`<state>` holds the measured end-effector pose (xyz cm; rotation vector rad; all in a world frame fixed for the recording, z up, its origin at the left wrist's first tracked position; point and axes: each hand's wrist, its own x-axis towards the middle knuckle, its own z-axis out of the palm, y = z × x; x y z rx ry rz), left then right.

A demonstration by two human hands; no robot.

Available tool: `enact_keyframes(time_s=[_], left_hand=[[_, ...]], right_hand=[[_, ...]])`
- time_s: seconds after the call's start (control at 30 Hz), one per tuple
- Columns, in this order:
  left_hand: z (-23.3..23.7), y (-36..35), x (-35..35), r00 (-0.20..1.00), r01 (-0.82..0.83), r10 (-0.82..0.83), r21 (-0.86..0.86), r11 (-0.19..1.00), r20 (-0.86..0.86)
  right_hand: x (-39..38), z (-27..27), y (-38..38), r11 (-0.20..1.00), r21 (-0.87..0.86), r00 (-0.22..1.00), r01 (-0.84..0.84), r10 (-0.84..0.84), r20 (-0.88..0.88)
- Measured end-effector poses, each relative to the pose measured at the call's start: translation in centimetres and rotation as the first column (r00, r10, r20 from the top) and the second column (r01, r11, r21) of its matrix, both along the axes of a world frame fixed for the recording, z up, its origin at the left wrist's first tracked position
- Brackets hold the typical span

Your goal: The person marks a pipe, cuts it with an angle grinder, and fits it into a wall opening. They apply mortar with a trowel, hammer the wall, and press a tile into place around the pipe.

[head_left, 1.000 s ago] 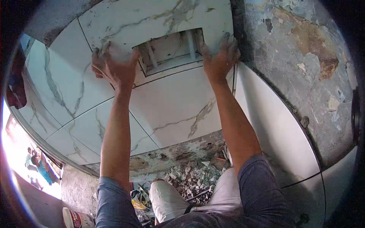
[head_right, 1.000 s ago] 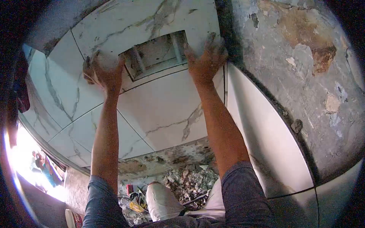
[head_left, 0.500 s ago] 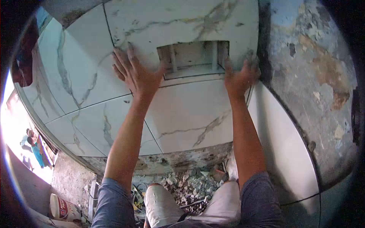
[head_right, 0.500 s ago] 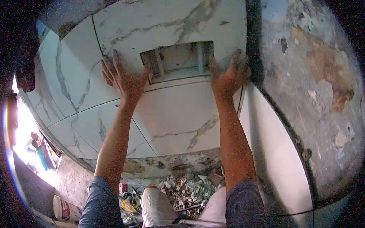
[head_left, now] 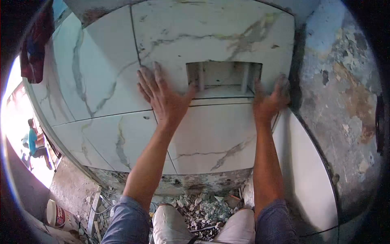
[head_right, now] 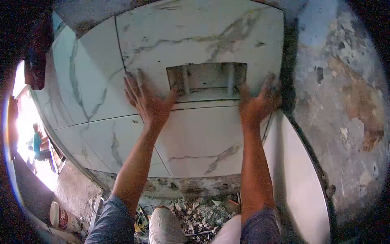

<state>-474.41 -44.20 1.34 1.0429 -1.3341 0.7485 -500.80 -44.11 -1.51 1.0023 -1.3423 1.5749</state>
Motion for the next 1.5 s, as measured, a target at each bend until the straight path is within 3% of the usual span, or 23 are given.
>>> enact_keyframes(time_s=[0.07,0.13,0.23,0.37,0.5,0.53,0.57,0.73,0.83,0.93,1.2,1.33,1.43,1.5], left_hand=[[0.4,0.0,0.2,1.000,0.008,-0.008,-0.023,1.000,-0.008],[0.4,0.2,0.2,1.000,0.024,-0.024,0.029,0.999,-0.007],[0.5,-0.2,0.1,1.000,0.026,-0.026,-0.015,1.000,-0.012],[1.7,-0.5,-0.1,0.999,0.036,-0.037,-0.122,0.992,-0.004],[4.0,-1.0,0.0,0.998,0.065,-0.061,-0.160,0.985,0.025],[4.5,-1.2,0.1,0.997,0.051,-0.039,-0.176,0.983,0.074],[4.9,-1.3,0.2,0.992,0.038,-0.014,-0.193,0.980,0.122],[8.2,0.1,1.1,0.947,0.055,0.005,-0.178,0.983,0.320],[10.6,0.3,1.2,0.836,0.099,0.052,-0.243,0.965,0.547],[11.2,-0.2,1.4,0.806,0.137,-0.009,-0.172,0.975,0.591],[11.0,-0.7,1.5,0.805,0.148,-0.007,-0.189,0.971,0.594],[11.6,1.0,1.2,0.786,0.054,0.032,-0.120,0.991,0.618],[11.0,-1.7,1.9,0.786,0.188,-0.015,-0.216,0.958,0.618],[10.9,-0.7,1.3,0.794,0.165,0.007,-0.226,0.960,0.608]], right_hand=[[-0.5,-0.4,-0.5,0.999,0.032,0.999,0.004,-0.006,0.037],[-0.3,0.3,-0.5,0.996,-0.056,0.997,-0.068,0.067,-0.026],[-0.2,-0.2,-0.5,0.995,0.030,0.995,0.091,-0.092,0.040],[0.1,0.2,-0.3,1.000,-0.022,0.999,-0.003,0.004,0.043],[-0.6,-0.3,-0.8,0.993,-0.026,0.994,0.112,-0.112,0.020],[-0.5,-0.3,-0.9,0.990,-0.014,0.990,0.137,-0.137,0.029],[-0.4,0.1,-0.7,0.998,-0.053,0.999,0.045,-0.045,0.001],[0.9,0.7,0.7,0.997,0.052,0.995,0.057,-0.061,0.083],[0.1,0.4,-0.2,0.997,0.024,0.996,0.077,-0.078,0.052],[0.2,0.4,-0.2,0.998,0.000,0.998,0.057,-0.057,0.039],[0.5,0.7,0.1,0.996,-0.042,0.997,0.077,-0.076,0.027],[0.0,0.0,-0.6,0.997,-0.060,0.998,-0.040,0.043,0.051],[-0.2,0.1,-0.5,0.996,-0.069,0.997,-0.052,0.056,0.053],[-0.1,0.2,-0.7,0.998,-0.064,0.997,-0.017,0.021,0.070]])
